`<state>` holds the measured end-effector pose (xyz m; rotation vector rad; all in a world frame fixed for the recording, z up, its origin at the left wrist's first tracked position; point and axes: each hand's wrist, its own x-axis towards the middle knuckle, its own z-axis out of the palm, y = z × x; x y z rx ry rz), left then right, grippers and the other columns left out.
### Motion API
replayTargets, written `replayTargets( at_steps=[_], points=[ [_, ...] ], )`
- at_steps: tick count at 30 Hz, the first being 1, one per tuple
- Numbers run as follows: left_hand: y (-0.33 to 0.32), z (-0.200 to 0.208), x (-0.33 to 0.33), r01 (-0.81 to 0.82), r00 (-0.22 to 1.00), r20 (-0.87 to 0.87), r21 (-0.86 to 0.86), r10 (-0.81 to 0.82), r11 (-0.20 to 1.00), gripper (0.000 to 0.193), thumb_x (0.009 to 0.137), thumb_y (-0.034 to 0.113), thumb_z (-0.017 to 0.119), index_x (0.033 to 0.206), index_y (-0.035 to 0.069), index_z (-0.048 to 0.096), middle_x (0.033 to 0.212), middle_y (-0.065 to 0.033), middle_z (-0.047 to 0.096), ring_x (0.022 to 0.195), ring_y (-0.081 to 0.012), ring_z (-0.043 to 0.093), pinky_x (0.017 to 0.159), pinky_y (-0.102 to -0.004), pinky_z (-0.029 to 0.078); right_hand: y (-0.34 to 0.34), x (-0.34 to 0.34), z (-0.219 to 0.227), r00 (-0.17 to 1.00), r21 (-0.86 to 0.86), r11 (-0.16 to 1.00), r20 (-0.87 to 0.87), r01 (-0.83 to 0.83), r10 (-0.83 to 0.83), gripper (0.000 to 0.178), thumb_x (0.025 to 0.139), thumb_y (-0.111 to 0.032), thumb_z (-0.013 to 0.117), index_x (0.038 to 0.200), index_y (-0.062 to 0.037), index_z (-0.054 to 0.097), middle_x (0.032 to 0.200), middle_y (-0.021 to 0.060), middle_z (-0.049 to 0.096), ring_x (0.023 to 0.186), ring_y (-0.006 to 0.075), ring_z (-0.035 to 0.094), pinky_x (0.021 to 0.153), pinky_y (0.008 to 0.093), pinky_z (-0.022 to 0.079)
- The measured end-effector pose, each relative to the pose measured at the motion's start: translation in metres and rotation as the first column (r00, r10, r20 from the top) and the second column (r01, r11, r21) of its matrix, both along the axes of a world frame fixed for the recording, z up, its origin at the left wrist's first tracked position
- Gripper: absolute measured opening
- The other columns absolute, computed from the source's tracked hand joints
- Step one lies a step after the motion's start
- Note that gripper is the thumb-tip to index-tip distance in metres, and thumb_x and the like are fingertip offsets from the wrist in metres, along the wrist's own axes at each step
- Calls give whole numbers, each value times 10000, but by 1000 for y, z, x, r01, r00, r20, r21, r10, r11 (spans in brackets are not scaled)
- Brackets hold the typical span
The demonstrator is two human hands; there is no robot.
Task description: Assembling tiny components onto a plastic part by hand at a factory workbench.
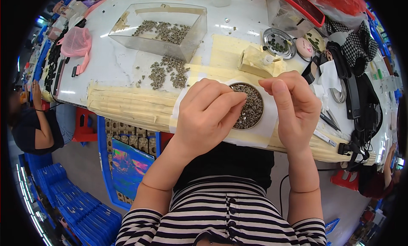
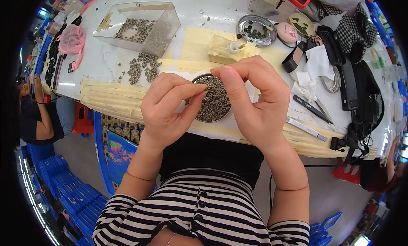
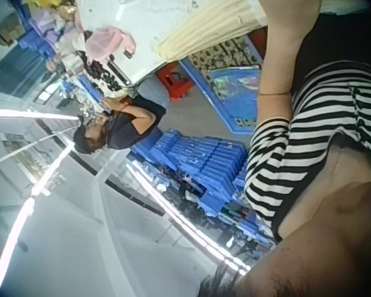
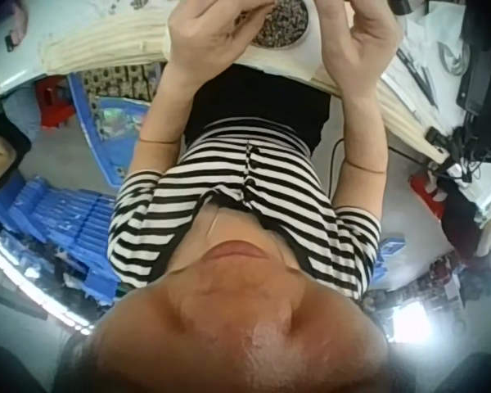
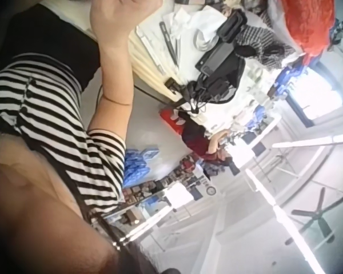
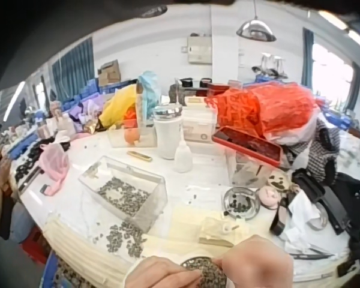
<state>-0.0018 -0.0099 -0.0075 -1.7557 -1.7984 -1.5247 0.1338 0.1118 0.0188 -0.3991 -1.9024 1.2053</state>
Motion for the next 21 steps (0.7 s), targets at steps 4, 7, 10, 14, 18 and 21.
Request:
replayTargets(
  at_steps=[4,7,10,14,18,21],
  points=[
    [-4,0,4,-11,1000,-27,-33,10,999,239,697,-79,788,905,26,733,799,-65,646,697,-222,594,612,-315,464,0,-1,2,1000,1,1000,0,-2,2,106,924,-45,664,905,26,741,797,65,679,738,141,577,687,265,456],
    [-8,1,3,-27,999,-39,-57,25,998,250,705,-83,782,927,22,739,817,-72,648,715,-227,599,621,-319,469,0,-1,2,1000,-3,1000,1,1,-1,109,926,-49,665,901,25,741,793,64,678,734,139,574,686,265,455],
    [-17,5,-5,-113,993,-37,-61,111,992,238,733,-81,769,952,10,742,840,-85,648,748,-226,611,658,-313,481,0,-1,1,1000,2,1000,0,4,-4,113,929,-55,664,899,23,741,788,61,678,733,134,572,685,262,450],
    [-41,7,-34,-348,937,-5,-116,350,930,178,791,-51,745,965,-15,734,868,-105,644,785,-226,625,719,-303,488,0,1,1,1000,15,1000,9,-1,1,120,936,-62,662,897,20,739,790,59,681,733,128,570,684,257,443],
    [-57,16,-45,-386,913,20,-278,407,880,148,813,-25,732,960,-22,725,874,-104,633,793,-220,619,731,-300,478,-1,0,2,1000,25,1000,9,-14,14,128,942,-68,659,892,22,736,799,59,688,737,127,573,687,255,444],
    [-52,19,-43,-318,944,-26,-330,329,889,148,806,-18,740,953,-9,726,850,-92,611,795,-216,593,723,-311,467,-1,-1,2,1000,28,1000,14,-13,12,134,945,-72,657,889,23,733,802,61,690,740,130,576,693,257,446]
  ],
)
